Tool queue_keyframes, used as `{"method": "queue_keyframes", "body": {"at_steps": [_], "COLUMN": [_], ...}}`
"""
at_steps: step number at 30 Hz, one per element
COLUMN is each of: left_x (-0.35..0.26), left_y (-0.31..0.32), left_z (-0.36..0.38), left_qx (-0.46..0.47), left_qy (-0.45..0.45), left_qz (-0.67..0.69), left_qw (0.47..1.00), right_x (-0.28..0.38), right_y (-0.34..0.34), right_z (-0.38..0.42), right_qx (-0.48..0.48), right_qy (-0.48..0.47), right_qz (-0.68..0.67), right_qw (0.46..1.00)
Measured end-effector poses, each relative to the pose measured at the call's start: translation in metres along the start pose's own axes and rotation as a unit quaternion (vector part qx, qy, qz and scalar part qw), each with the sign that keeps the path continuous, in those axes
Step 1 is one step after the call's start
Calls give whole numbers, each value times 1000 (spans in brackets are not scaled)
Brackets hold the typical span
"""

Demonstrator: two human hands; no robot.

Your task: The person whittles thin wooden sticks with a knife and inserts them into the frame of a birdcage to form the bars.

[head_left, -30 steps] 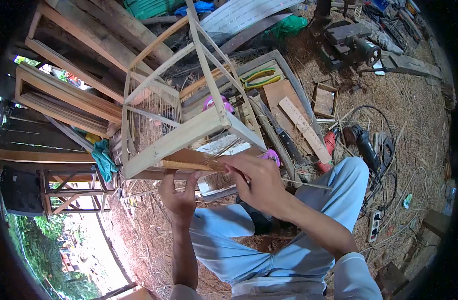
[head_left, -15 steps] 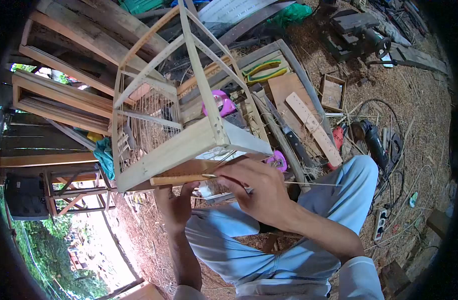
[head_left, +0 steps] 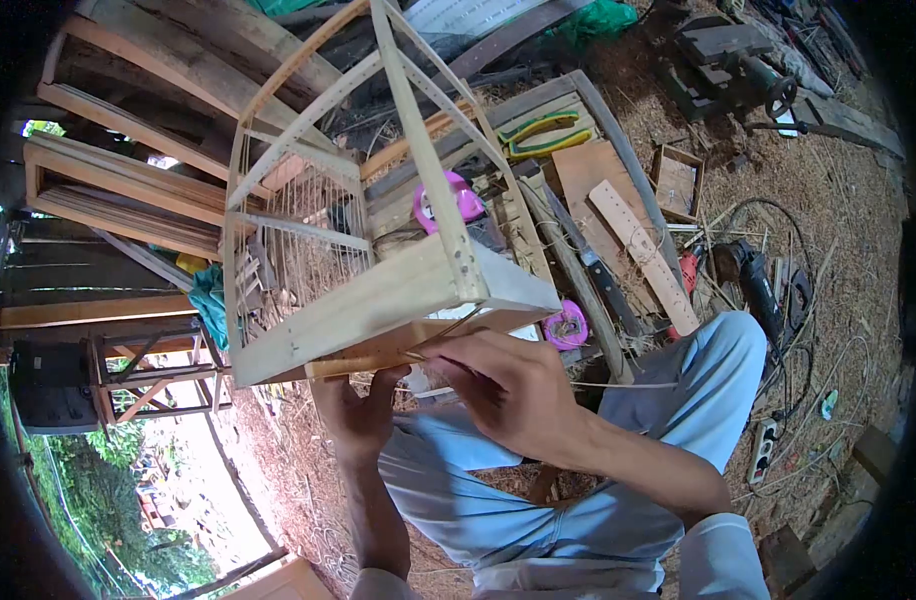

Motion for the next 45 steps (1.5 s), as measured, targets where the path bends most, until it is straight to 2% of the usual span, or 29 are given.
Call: {"method": "queue_keyframes", "body": {"at_steps": [1,3,6,12,15,20,22,28,30,31,32,34,35,38,39,40,41,42,44,45], "left_x": [1,9,8,-1,-2,-15,-14,-6,-6,-18,-19,-24,-33,-54,-55,-54,-57,-72,-76,-72], "left_y": [1,4,3,0,-1,0,-3,-5,-2,-3,0,4,2,-6,-4,2,9,8,17,18], "left_z": [2,6,6,0,0,-3,-2,-4,-5,-5,-2,5,14,34,41,53,66,71,86,86], "left_qx": [-2,-24,1,9,29,16,13,13,51,65,58,-36,-87,-140,-159,-69,20,32,40,33], "left_qy": [-2,-78,-113,-52,-60,-49,-53,-3,-112,-144,-140,-59,-81,-46,-60,-144,-221,-213,-198,-186], "left_qz": [0,104,99,9,-21,-60,-73,-72,-69,-59,-45,-99,-64,-17,14,116,217,291,402,410], "left_qw": [1000,991,989,999,998,997,996,997,990,986,987,993,991,989,985,980,951,932,893,892], "right_x": [0,-1,-2,1,11,20,27,31,34,42,45,36,38,49,48,57,62,66,77,82], "right_y": [0,1,2,0,-7,-9,-6,-2,-4,-6,-6,-11,-14,-19,-19,-15,-11,-5,6,8], "right_z": [0,1,3,1,-6,-16,-19,-30,-27,-24,-15,4,11,18,19,21,24,27,24,21], "right_qx": [3,7,12,29,62,115,133,189,155,169,171,81,62,40,22,28,3,-15,-10,-27], "right_qy": [-7,-15,-23,-40,-49,-98,-90,-113,-123,-74,-81,-33,-12,-5,9,-2,62,125,89,91], "right_qz": [4,8,28,77,139,234,262,356,346,330,343,269,206,216,162,166,59,-49,-45,-94], "right_qw": [1000,1000,999,996,987,960,952,908,917,926,920,959,977,975,986,986,996,991,995,991]}}
Point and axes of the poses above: each hand's wrist, its own z-axis away from the middle knuckle, its own y-axis out of the palm, x = y × z, the point moved 3 cm from there along -z, towards the middle knuckle, and after that the axes turned 6 degrees about -y, right-handed, at the moved point
